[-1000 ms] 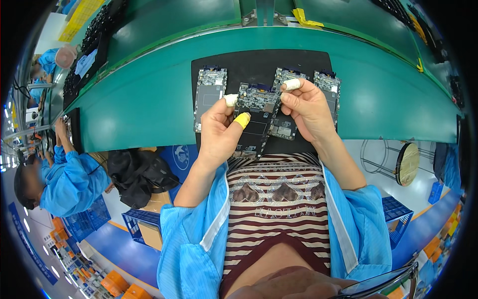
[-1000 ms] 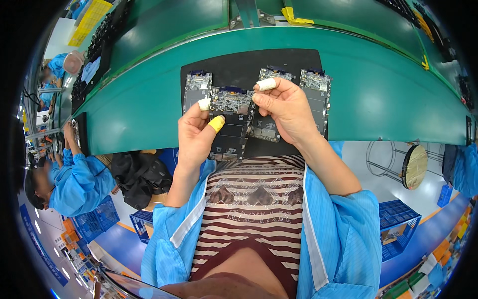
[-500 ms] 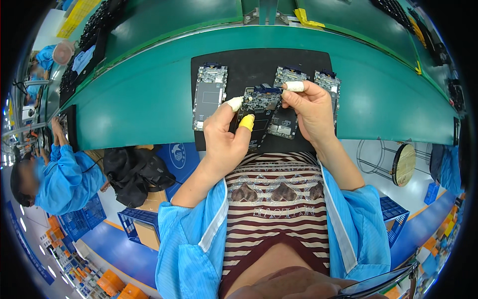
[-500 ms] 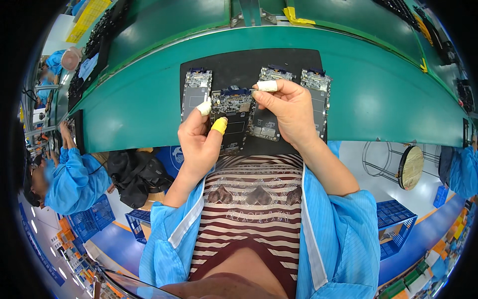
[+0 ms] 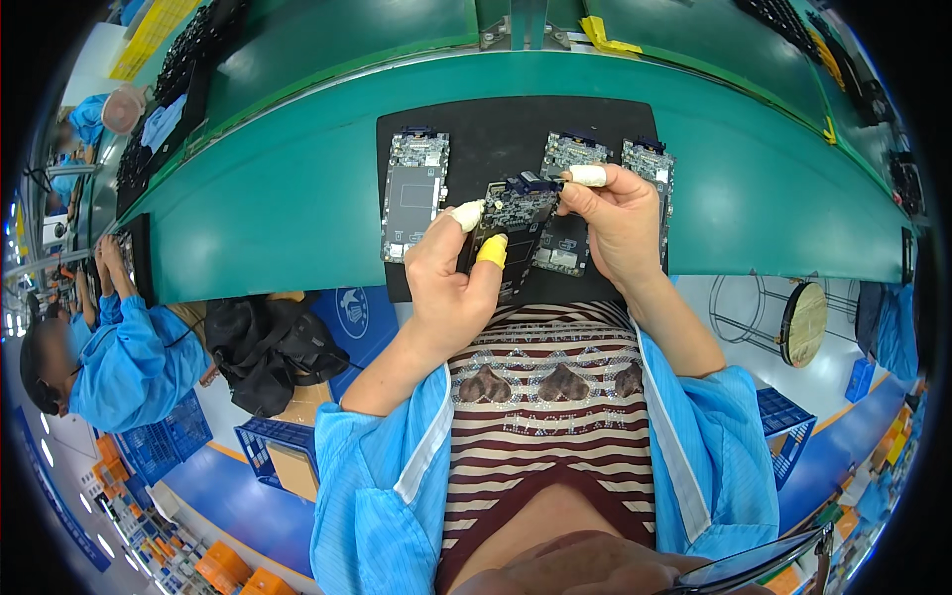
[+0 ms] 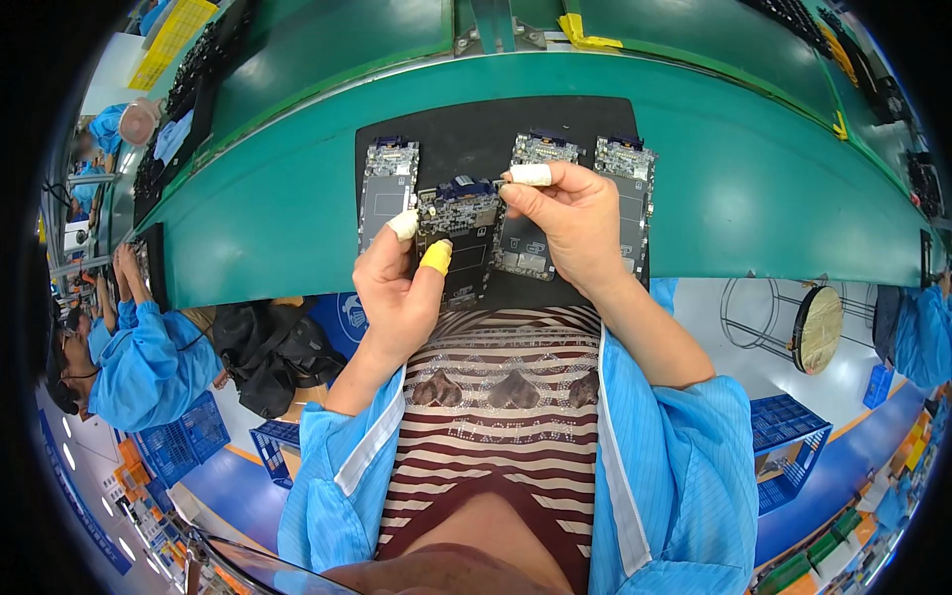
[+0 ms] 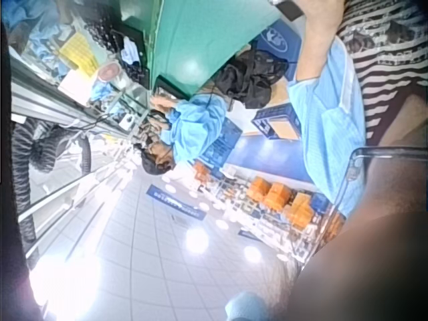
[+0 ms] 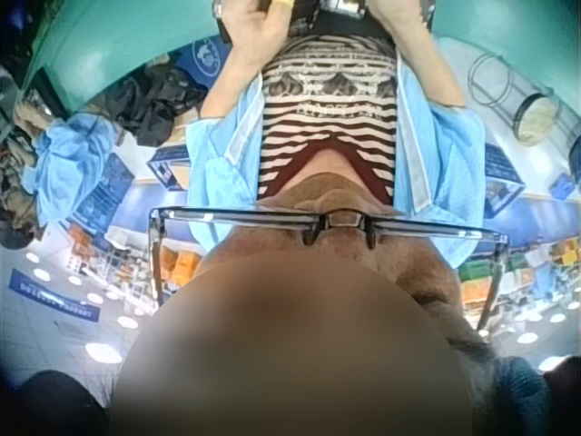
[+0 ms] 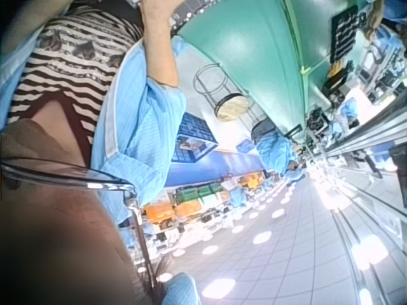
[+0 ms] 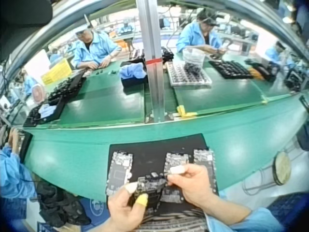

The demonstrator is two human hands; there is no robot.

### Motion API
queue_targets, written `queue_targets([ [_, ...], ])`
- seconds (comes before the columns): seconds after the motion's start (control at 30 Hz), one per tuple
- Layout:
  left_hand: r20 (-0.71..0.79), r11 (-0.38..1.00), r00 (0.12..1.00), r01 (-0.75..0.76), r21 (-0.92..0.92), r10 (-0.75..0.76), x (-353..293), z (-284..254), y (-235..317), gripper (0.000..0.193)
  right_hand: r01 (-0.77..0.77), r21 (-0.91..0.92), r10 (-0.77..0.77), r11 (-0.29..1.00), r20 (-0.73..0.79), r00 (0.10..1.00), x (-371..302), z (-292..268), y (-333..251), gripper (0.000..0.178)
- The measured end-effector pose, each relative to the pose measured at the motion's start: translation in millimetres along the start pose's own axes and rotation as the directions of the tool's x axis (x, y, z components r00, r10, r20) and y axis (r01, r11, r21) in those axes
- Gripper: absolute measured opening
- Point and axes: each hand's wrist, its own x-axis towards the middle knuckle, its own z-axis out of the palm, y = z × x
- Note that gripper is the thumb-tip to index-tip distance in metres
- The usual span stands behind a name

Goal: Assembling or inspecting internal components of mobile phones on an assembly line.

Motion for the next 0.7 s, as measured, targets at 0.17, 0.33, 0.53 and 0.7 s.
queue_targets([
  [0.17,-0.003,0.999,0.999,-0.041,0.032,0.041,0.1,-1.0,-1.5,0.024,0.066,0.013,-0.066,0.998,-0.025,0.998,-2.5,3.4,0.7,0.016],
  [0.33,-0.007,0.993,0.994,-0.110,0.052,0.110,-1.3,-1.8,-0.2,0.024,0.109,-0.042,-0.110,0.993,-0.015,0.994,-5.3,4.4,0.6,0.015],
  [0.53,0.005,0.992,0.993,-0.114,0.045,0.114,-0.5,-3.4,-0.3,0.026,0.214,-0.177,-0.212,0.961,0.030,0.977,-7.3,2.8,1.1,0.015],
  [0.7,-0.025,0.995,0.995,-0.098,0.006,0.098,-2.2,-4.9,0.7,0.027,0.241,-0.202,-0.227,0.949,0.090,0.970,-7.9,4.8,-4.5,0.018],
])
